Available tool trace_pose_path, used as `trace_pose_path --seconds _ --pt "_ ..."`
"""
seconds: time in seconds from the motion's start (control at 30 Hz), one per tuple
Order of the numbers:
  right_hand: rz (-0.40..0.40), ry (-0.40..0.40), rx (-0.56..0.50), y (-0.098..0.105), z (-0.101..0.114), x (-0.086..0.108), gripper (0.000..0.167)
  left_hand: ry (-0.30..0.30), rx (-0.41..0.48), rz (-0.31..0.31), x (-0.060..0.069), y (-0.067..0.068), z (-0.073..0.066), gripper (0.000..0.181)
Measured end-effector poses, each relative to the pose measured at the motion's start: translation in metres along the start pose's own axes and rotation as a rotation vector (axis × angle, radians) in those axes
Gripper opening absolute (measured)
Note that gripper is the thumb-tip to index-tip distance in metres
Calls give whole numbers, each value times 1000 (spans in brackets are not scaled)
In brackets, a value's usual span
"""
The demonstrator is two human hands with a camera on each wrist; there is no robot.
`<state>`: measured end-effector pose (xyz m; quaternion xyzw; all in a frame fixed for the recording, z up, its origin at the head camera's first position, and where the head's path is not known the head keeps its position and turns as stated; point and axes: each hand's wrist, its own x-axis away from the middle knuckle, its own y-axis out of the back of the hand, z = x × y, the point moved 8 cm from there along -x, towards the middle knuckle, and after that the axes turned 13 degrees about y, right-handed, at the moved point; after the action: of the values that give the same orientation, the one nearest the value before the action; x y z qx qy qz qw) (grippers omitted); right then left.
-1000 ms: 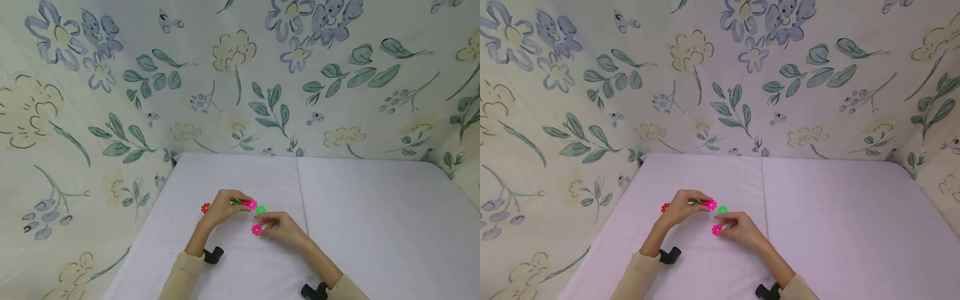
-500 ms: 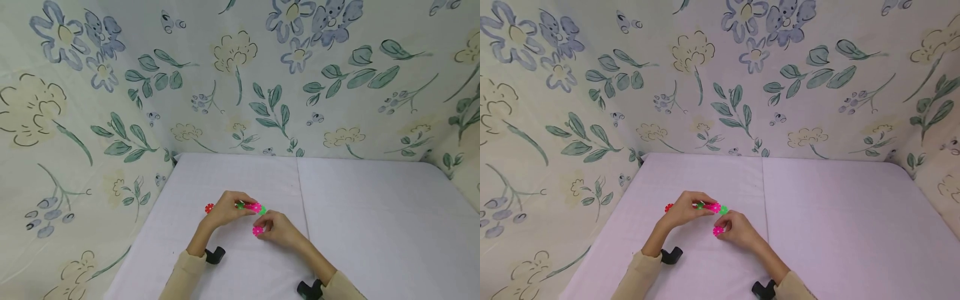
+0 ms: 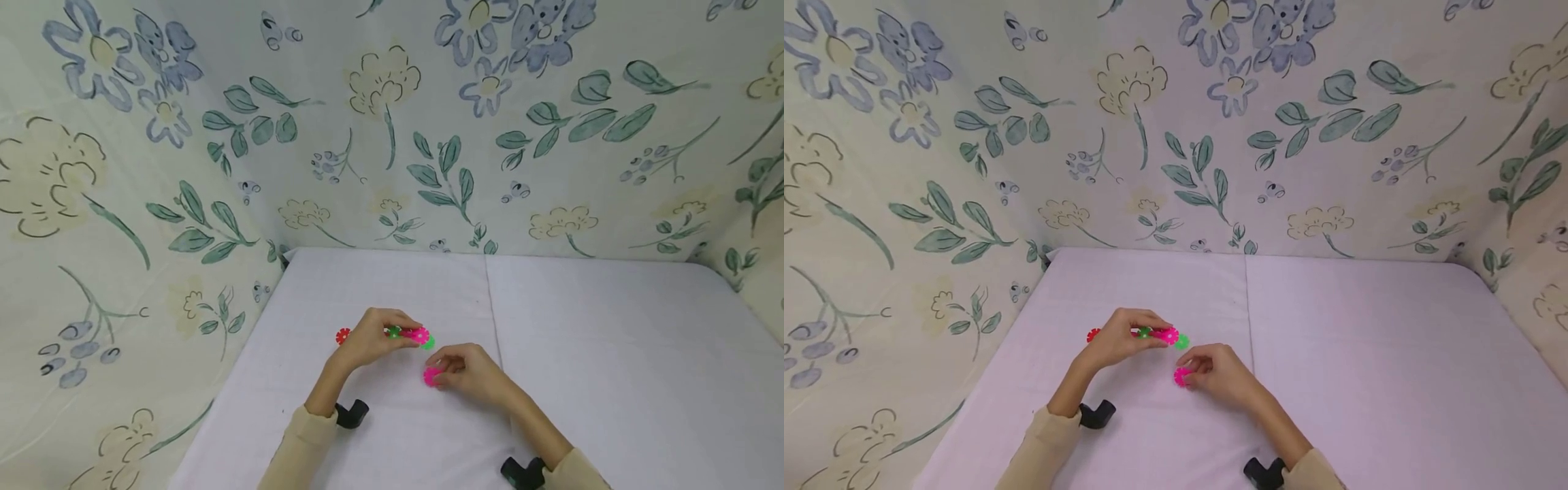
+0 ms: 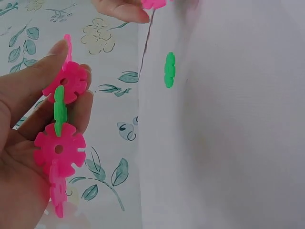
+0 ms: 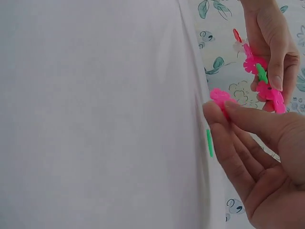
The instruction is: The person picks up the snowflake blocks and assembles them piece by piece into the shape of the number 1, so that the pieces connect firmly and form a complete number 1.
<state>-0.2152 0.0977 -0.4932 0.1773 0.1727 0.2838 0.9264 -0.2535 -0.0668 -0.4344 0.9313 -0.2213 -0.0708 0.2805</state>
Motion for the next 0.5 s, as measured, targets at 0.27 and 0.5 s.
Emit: trace_pose_path --seconds 0.27,0.5 --pt "-321 84 -127 32 4 4 24 -5 -9 10 -2 -2 -3 26" --pt "-420 158 -116 40 12 5 24 11 -14 22 -3 -5 -4 26"
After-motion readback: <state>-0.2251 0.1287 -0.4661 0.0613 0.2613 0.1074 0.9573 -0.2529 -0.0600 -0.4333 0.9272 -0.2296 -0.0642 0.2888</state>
